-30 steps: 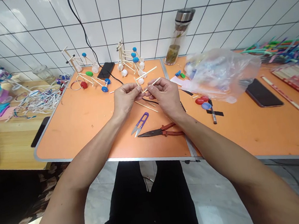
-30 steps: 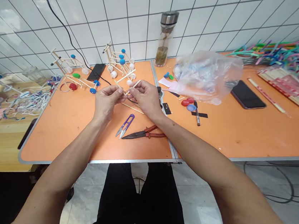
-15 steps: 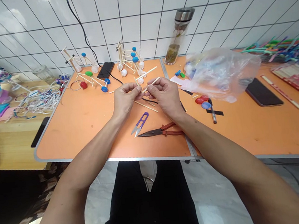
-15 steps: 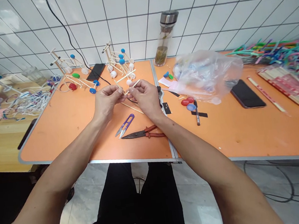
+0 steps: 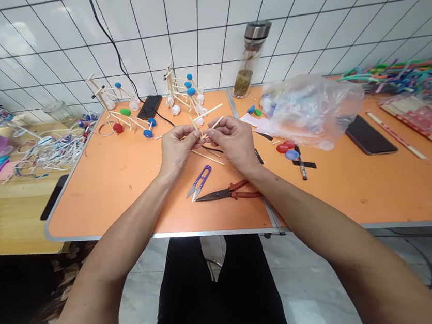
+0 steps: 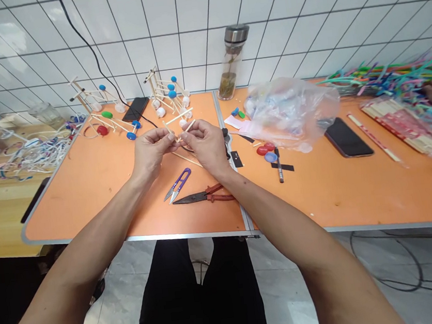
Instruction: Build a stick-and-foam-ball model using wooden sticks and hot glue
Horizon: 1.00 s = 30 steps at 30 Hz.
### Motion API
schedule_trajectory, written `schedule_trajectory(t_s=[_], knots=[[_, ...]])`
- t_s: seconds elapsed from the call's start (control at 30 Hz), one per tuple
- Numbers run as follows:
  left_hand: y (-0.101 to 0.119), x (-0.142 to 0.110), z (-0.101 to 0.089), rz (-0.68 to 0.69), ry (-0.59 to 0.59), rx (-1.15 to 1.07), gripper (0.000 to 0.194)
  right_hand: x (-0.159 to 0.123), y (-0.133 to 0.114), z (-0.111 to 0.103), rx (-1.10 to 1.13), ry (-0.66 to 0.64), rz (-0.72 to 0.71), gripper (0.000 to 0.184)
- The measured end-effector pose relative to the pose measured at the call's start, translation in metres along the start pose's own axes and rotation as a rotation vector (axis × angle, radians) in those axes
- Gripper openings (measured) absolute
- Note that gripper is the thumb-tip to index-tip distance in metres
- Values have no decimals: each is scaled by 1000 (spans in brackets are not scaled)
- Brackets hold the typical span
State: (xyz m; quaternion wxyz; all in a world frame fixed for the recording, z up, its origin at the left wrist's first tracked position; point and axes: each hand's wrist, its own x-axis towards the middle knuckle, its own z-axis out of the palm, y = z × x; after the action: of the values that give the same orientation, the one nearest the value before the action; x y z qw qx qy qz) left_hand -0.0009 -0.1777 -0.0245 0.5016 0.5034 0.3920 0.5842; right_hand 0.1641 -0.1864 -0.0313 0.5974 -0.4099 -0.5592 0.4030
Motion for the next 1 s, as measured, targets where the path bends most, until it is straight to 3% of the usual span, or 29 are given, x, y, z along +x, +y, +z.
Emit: schedule_trajectory(t_s=[0.37, 1.0], knots=[[-1, 2, -2, 21, -18, -46, 53, 0, 1, 3, 127, 4, -7, 45], [-7, 7, -7, 32, -23, -18, 51, 0, 4, 3, 161, 1, -10, 46]])
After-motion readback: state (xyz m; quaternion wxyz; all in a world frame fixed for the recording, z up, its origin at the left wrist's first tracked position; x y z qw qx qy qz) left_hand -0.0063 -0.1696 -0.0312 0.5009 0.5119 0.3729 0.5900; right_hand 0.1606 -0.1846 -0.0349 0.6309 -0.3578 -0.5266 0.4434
